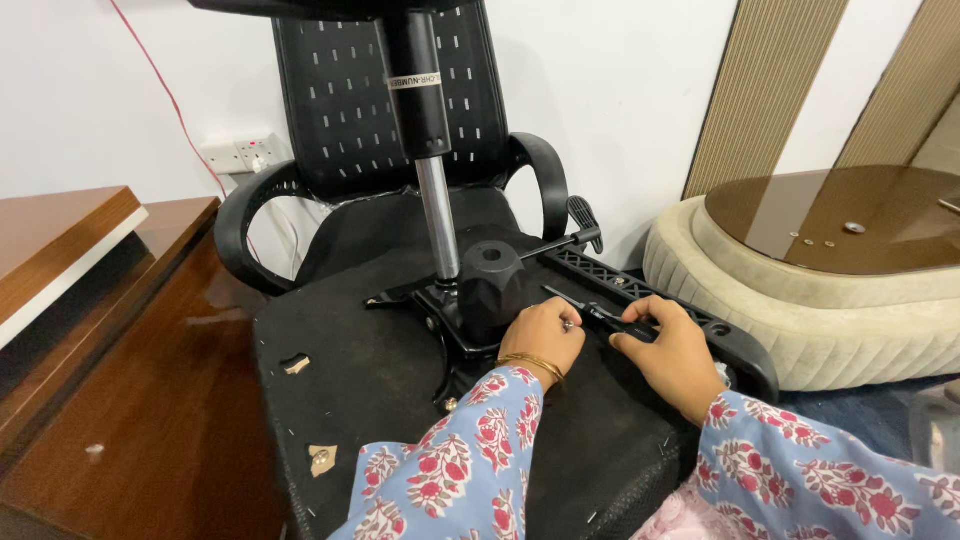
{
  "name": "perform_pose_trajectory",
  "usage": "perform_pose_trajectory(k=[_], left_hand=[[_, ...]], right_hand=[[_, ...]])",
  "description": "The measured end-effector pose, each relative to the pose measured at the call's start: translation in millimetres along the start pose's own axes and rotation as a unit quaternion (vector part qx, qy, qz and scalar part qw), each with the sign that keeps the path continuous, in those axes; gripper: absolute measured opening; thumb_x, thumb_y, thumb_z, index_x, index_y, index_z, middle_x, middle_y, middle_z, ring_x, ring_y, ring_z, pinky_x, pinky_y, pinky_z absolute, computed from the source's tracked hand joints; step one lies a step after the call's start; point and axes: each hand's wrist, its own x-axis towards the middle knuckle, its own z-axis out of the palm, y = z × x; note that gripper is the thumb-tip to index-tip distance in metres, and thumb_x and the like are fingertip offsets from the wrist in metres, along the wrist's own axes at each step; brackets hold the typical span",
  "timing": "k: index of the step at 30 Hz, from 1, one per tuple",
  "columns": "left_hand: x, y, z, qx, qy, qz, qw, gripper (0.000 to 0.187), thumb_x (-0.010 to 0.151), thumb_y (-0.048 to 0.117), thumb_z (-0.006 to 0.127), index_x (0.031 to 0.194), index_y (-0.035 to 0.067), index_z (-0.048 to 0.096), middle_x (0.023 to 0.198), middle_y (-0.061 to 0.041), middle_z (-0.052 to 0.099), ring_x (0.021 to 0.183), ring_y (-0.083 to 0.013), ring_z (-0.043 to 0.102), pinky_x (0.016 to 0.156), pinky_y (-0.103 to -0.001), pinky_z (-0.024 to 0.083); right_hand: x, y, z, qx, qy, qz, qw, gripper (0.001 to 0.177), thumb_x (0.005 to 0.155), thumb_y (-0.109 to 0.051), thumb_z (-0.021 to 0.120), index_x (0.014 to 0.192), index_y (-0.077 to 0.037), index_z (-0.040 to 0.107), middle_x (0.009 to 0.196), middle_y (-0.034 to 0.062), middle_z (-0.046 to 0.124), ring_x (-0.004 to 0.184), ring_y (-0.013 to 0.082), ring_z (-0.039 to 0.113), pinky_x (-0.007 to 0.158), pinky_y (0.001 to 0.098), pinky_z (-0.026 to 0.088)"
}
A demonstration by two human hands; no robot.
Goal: The person uses a screwdriver to tighten screws on the underside of an office chair seat, securing the gas lift mechanism to the seat base. The hands repeatedly rotate the screwdriver to fasten multiple screws around the central mounting plate.
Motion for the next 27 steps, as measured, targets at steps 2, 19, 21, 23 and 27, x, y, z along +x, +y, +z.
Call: perform_pose_trajectory(k=[2, 19, 21, 23, 27], left_hand=[[-3.2, 2.6, -2.6, -0.003, -0.020, -0.008, 1.000, 0.014, 0.082, 0.023, 0.066, 0.091, 0.016, 0.075, 0.086, -0.010, 0.076, 0.084, -0.0308, 0.073, 0.079, -0.042, 0.057], [-26.6, 7.5, -7.4, 0.041, -0.070, 0.113, 0.990, 0.012, 0.080, 0.021, 0.068, 0.084, 0.015, 0.077, 0.090, -0.006, 0.073, 0.095, -0.0278, 0.066, 0.090, -0.041, 0.050], [-27.7, 7.8, -8.9, 0.053, -0.086, 0.116, 0.988, 0.013, 0.079, 0.023, 0.069, 0.081, 0.015, 0.079, 0.089, -0.007, 0.072, 0.096, -0.0278, 0.066, 0.089, -0.041, 0.049], [-28.3, 7.9, -9.2, 0.053, -0.084, 0.123, 0.987, 0.013, 0.078, 0.023, 0.069, 0.081, 0.015, 0.079, 0.088, -0.006, 0.072, 0.095, -0.0274, 0.066, 0.088, -0.042, 0.049], [-26.9, 6.3, -10.4, 0.033, -0.096, 0.105, 0.989, 0.014, 0.076, 0.023, 0.068, 0.085, 0.017, 0.077, 0.086, -0.004, 0.073, 0.092, -0.0245, 0.070, 0.086, -0.041, 0.052]], right_hand=[[1.0, 1.7, 0.3, -0.016, 0.010, -0.031, 0.999, 0.033, 0.070, -0.016, 0.085, 0.096, -0.004, 0.067, 0.104, 0.0144, 0.069, 0.102, 0.0283, 0.065, 0.089, 0.0375, 0.049], [2.4, 3.0, 0.7, -0.020, 0.001, -0.014, 1.000, 0.033, 0.072, -0.018, 0.083, 0.098, -0.004, 0.068, 0.106, 0.0137, 0.068, 0.102, 0.0273, 0.065, 0.090, 0.0372, 0.050], [2.3, 0.8, -0.6, -0.017, -0.003, -0.007, 1.000, 0.033, 0.072, -0.018, 0.084, 0.097, -0.004, 0.068, 0.107, 0.0132, 0.068, 0.101, 0.0267, 0.065, 0.089, 0.0372, 0.050], [0.7, -0.5, -1.8, -0.009, -0.012, 0.020, 1.000, 0.033, 0.072, -0.018, 0.083, 0.098, -0.005, 0.068, 0.107, 0.0126, 0.067, 0.099, 0.0261, 0.065, 0.087, 0.0372, 0.051], [-0.8, -4.8, -1.0, -0.011, -0.018, 0.048, 0.999, 0.034, 0.073, -0.019, 0.082, 0.100, -0.006, 0.067, 0.109, 0.0120, 0.067, 0.091, 0.0295, 0.066, 0.084, 0.0376, 0.052]])
